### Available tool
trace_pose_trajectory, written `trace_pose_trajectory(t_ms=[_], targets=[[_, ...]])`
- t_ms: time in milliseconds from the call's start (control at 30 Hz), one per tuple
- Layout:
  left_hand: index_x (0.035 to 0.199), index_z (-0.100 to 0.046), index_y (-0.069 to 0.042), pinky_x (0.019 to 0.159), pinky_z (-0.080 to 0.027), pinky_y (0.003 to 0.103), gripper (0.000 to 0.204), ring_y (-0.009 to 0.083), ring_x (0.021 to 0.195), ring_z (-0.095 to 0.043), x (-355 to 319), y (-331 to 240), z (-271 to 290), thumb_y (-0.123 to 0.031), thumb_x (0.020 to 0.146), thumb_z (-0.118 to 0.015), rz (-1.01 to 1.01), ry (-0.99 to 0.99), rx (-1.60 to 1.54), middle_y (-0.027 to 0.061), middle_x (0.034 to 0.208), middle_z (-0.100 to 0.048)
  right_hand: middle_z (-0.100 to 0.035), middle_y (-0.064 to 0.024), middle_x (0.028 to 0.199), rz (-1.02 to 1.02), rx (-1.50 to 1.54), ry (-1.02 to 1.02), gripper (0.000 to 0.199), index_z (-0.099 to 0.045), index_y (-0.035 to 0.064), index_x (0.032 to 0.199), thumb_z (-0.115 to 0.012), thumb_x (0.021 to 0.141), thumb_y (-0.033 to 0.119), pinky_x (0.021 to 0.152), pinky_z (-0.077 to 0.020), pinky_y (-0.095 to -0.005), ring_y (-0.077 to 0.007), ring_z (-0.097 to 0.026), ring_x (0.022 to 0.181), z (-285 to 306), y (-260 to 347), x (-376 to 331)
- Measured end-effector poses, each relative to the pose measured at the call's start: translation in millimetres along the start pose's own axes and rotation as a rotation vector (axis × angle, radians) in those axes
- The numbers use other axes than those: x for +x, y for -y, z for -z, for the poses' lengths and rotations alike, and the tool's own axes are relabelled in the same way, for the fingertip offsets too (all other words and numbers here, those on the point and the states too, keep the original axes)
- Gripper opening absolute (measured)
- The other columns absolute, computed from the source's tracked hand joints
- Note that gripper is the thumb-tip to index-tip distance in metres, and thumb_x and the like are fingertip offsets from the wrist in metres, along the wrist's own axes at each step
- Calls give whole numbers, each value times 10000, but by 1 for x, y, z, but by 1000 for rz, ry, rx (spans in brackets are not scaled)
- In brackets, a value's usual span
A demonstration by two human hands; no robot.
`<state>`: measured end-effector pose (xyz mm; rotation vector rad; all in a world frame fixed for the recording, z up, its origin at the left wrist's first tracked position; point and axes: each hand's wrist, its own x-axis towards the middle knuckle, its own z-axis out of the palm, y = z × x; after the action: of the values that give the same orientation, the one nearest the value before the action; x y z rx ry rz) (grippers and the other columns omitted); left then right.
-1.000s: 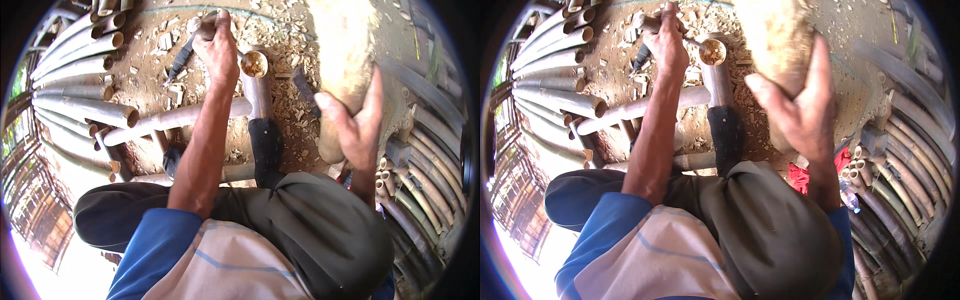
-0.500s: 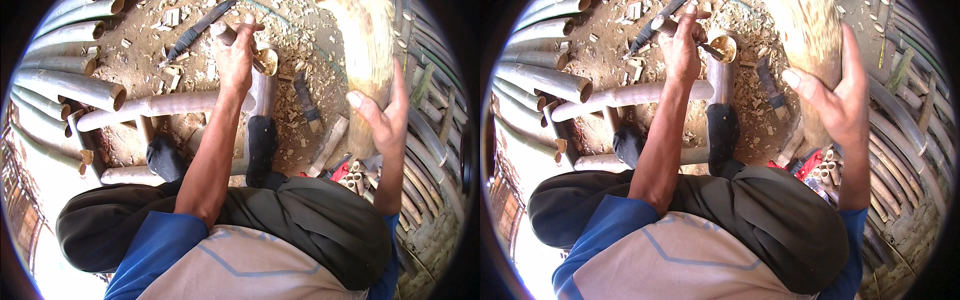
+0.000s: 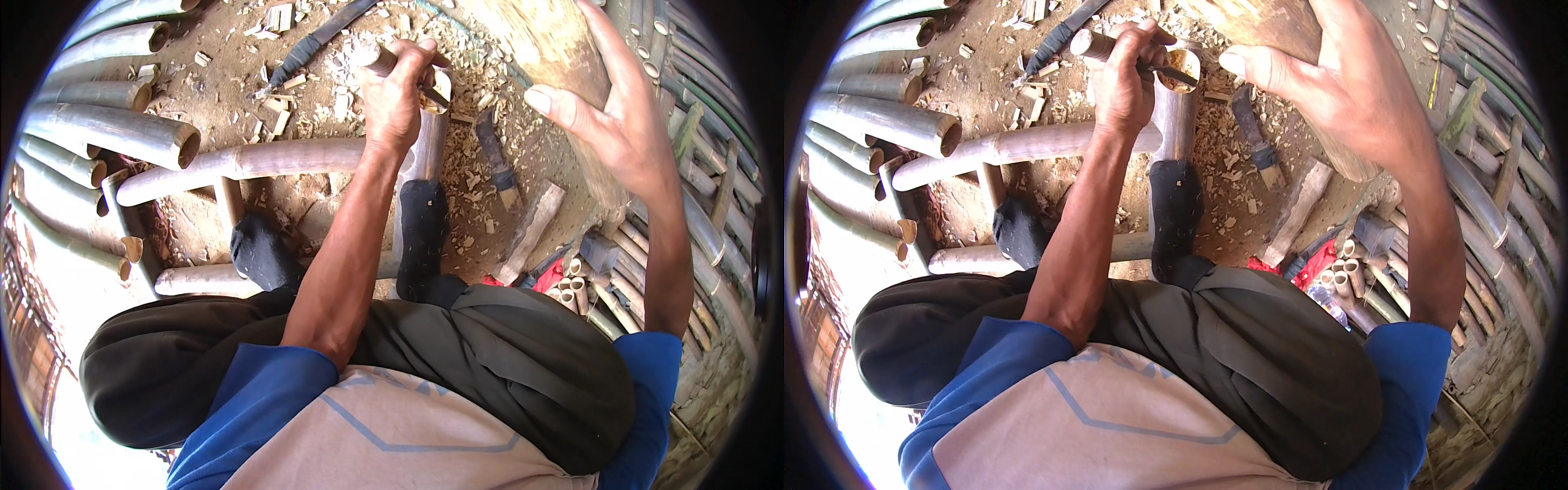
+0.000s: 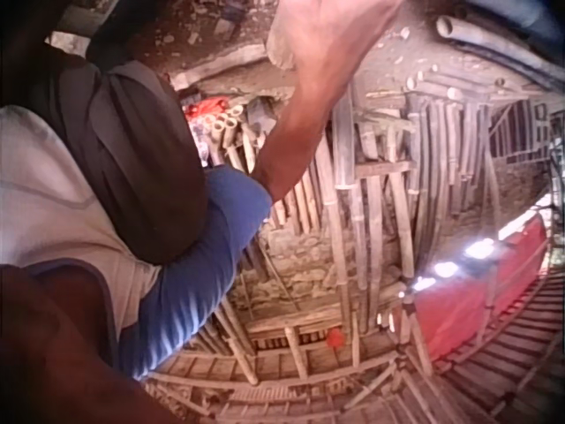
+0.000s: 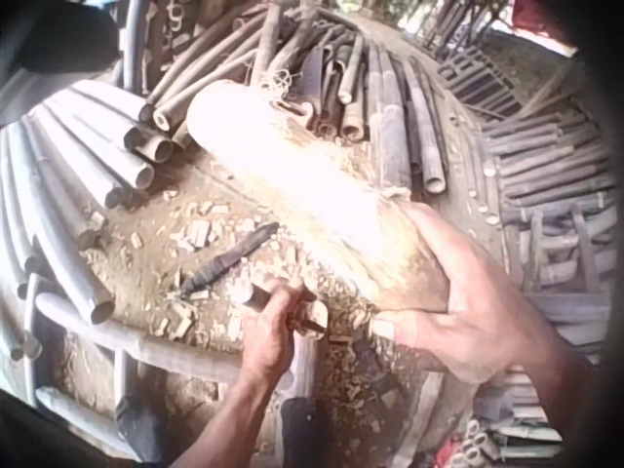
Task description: The person uses a curved blade to carve and shape a joint in a bamboo pole, then uses a piece of wood to hammer the blade into the joint for precise carving.
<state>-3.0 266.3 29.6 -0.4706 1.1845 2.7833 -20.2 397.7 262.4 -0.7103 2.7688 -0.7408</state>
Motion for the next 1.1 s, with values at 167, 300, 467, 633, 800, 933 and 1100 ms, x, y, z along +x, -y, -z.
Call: trace_pose_trajectory(t_ms=[167, 300, 467, 633, 800, 933, 1100], targets=[[834, -633, -31, 678, -464, 330, 110, 148, 688, -548, -1, 15, 3, -48, 937, -671, -83, -86, 44, 41, 745, -595, -535, -247, 1444, 123, 188, -29, 860, -322, -111, 1503, -784, 844, 193, 1105, -475, -368, -325, -551, 1349, -4, -5, 20], [942, -649, -51, 759, -542, 400, 207, 213, 810, -653, -5, 24, 19, 120, 845, -585, -444, 40, 1461, 111, 833, -671, -686, -263, 1100, 89, -158, 633, 717, -353, -54, 1461, -702, 860, 124, 787, -594, -352, -304, -722, 979, -2, -4, 74], [880, -737, -37, 679, -540, 392, 222, 243, 678, -642, -7, 16, 1, -138, 992, -575, -171, -5, 734, 138, 789, -723, -694, -254, 1070, 234, -222, 448, 721, -416, -51, 1461, -726, 830, 108, 813, -571, -404, -337, -717, 929, 25, 29, 59], [995, -766, -52, 668, -569, 385, 177, 286, 728, -688, 0, 39, 9, -141, 940, -623, -349, 106, 1029, 142, 910, -756, -639, -213, 1323, 185, -559, 329, 736, -507, 117, 1489, -750, 796, 169, 1032, -515, -459, -376, -646, 1148, -6, -12, 31], [1064, -782, -118, 742, -589, 391, 183, 203, 811, -731, -7, 22, -13, -185, 940, -665, -242, 176, 912, 95, 964, -785, -660, -199, 1312, 59, -153, 289, 691, -530, 93, 1458, -753, 806, 141, 1021, -534, -463, -360, -675, 1130, 22, -14, 39], [998, -763, -80, 739, -578, 365, 179, 149, 805, -709, -10, 15, -19, -239, 944, -699, -64, 159, 629, 71, 923, -779, -677, -190, 1298, -28, 177, 124, 655, -522, 1, 1436, -762, 836, 104, 1061, -512, -413, -279, -667, 1184, 11, -5, 14], [910, -731, -14, 683, -532, 342, 209, 139, 707, -612, -10, 16, -19, -196, 966, -645, 23, -30, 437, 60, 757, -669, -636, -202, 1388, -85, -176, 181, 766, -440, -4, 1521, -769, 841, 125, 1126, -454, -400, -258, -623, 1270, -11, -34, 2]])
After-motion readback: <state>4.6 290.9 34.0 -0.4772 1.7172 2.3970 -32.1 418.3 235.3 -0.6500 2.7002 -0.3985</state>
